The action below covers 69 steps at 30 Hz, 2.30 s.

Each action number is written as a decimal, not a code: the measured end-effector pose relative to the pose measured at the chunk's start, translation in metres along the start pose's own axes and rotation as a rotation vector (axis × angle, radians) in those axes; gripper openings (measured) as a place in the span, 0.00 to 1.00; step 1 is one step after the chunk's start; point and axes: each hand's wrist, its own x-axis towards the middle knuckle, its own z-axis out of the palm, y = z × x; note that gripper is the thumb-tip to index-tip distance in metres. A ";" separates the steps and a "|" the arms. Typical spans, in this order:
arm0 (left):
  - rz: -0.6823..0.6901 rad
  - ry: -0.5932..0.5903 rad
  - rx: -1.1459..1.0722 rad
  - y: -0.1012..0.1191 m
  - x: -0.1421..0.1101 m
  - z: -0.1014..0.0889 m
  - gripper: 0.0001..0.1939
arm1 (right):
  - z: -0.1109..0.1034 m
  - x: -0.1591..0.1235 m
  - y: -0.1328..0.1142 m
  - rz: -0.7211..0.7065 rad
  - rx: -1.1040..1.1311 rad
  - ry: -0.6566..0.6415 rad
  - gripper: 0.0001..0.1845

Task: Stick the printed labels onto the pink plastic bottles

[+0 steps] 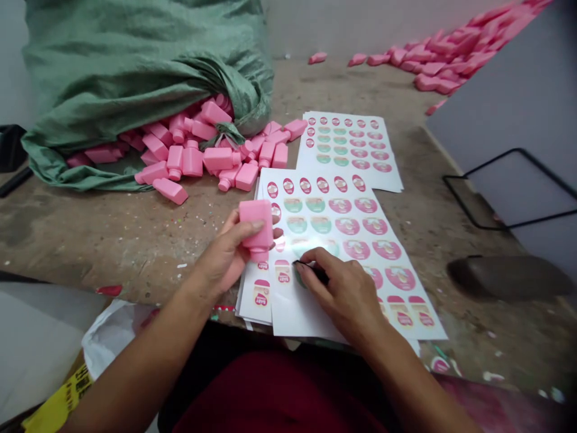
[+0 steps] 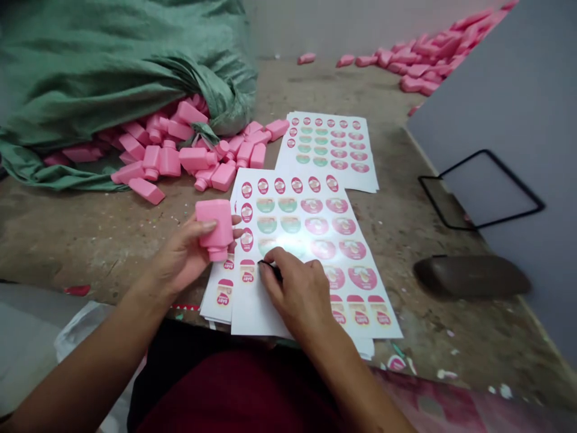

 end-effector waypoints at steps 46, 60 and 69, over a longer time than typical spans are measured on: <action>-0.104 0.106 -0.134 -0.018 0.010 0.009 0.15 | -0.024 0.011 -0.008 0.297 0.805 -0.075 0.21; -0.219 -0.100 -0.159 -0.026 -0.029 0.022 0.30 | -0.032 0.013 -0.011 0.240 0.841 -0.073 0.20; -0.196 -0.101 -0.107 -0.028 -0.031 0.024 0.27 | -0.026 0.012 -0.006 0.218 0.772 -0.048 0.19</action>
